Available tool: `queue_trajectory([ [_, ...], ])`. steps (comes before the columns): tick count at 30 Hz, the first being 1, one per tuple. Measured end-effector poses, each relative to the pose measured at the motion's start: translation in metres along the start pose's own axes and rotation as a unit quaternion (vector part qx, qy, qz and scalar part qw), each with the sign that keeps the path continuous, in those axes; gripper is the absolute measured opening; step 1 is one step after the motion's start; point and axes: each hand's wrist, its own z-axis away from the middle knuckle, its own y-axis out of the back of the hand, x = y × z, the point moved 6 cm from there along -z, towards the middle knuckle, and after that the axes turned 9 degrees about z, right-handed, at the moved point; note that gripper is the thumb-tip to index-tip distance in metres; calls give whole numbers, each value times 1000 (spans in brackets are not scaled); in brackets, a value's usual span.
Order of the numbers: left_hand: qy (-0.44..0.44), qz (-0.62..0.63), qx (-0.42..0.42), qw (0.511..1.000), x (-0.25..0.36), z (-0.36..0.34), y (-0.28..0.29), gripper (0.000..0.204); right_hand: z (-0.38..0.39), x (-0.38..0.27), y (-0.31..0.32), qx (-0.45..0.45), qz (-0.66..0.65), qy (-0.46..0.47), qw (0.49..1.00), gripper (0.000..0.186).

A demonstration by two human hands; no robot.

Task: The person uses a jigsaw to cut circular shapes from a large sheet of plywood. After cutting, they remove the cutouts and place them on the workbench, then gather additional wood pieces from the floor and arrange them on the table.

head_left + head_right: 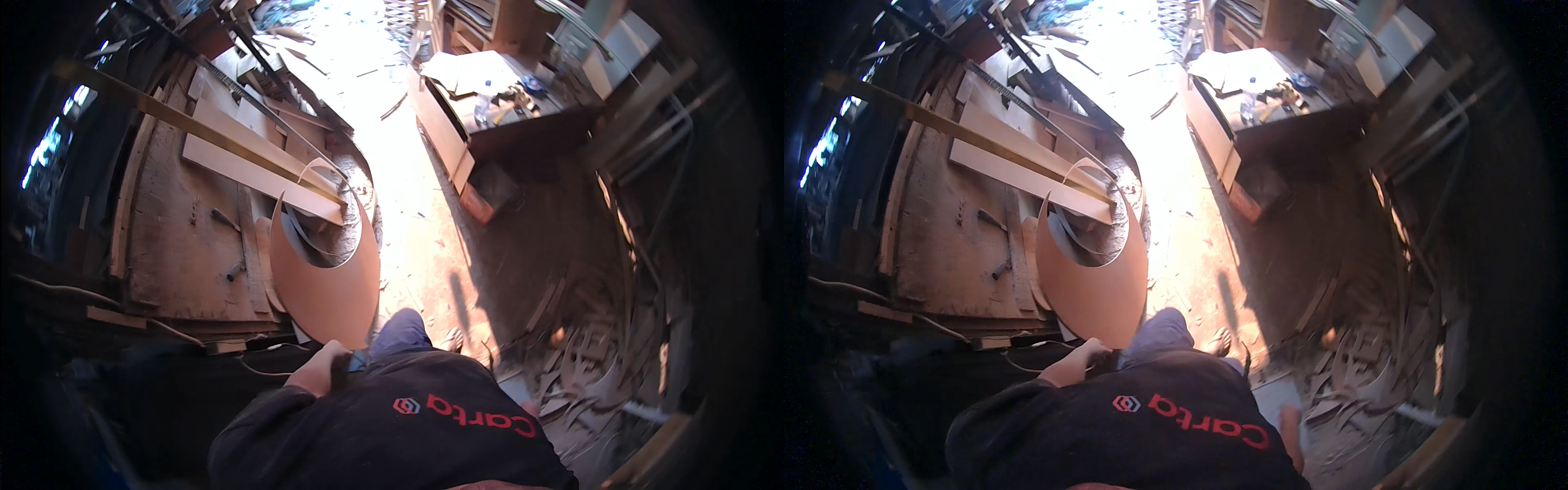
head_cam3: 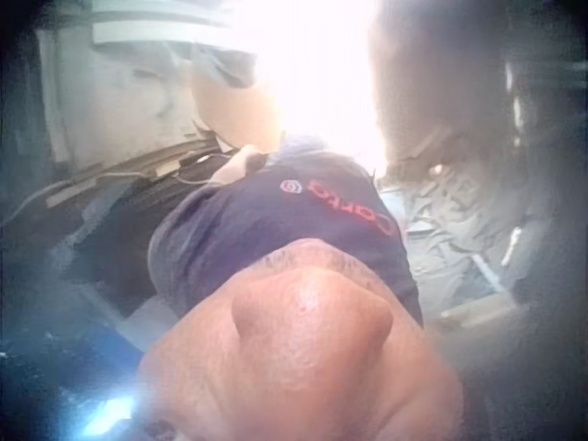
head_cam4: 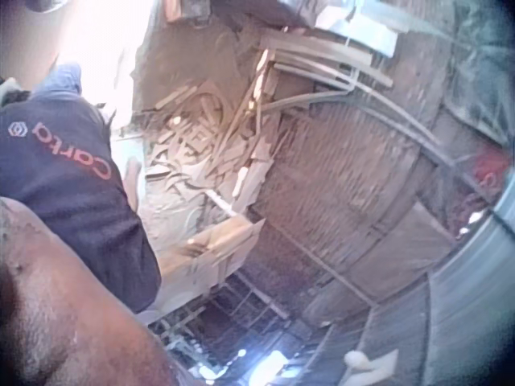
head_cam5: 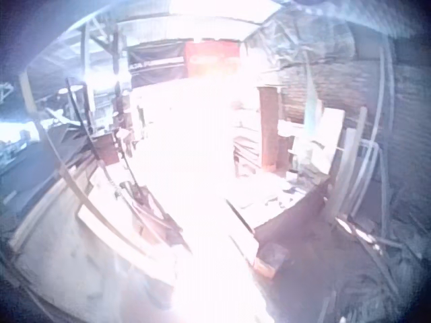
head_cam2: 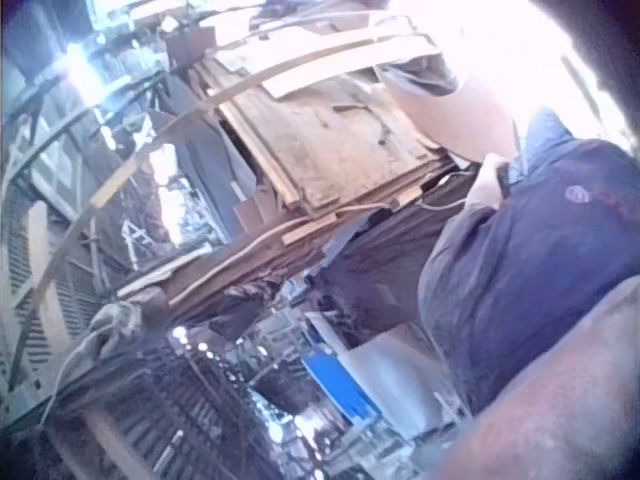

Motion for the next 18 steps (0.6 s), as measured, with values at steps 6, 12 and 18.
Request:
queue_trajectory([
  [6, 93, 318, 100, 938, 96, -29, -5, 23, -130, -449, 90, 66, -40, 310, 948, 15],
  [12, 55, 297, -19, 953, 176, -97, 70, 28, -78, -697, -18, 127, 14, 454, 882, 31],
  [18, 41, 338, 182, 923, 257, -224, 260, 23, -93, -722, -105, 172, 110, 298, 933, 22],
])
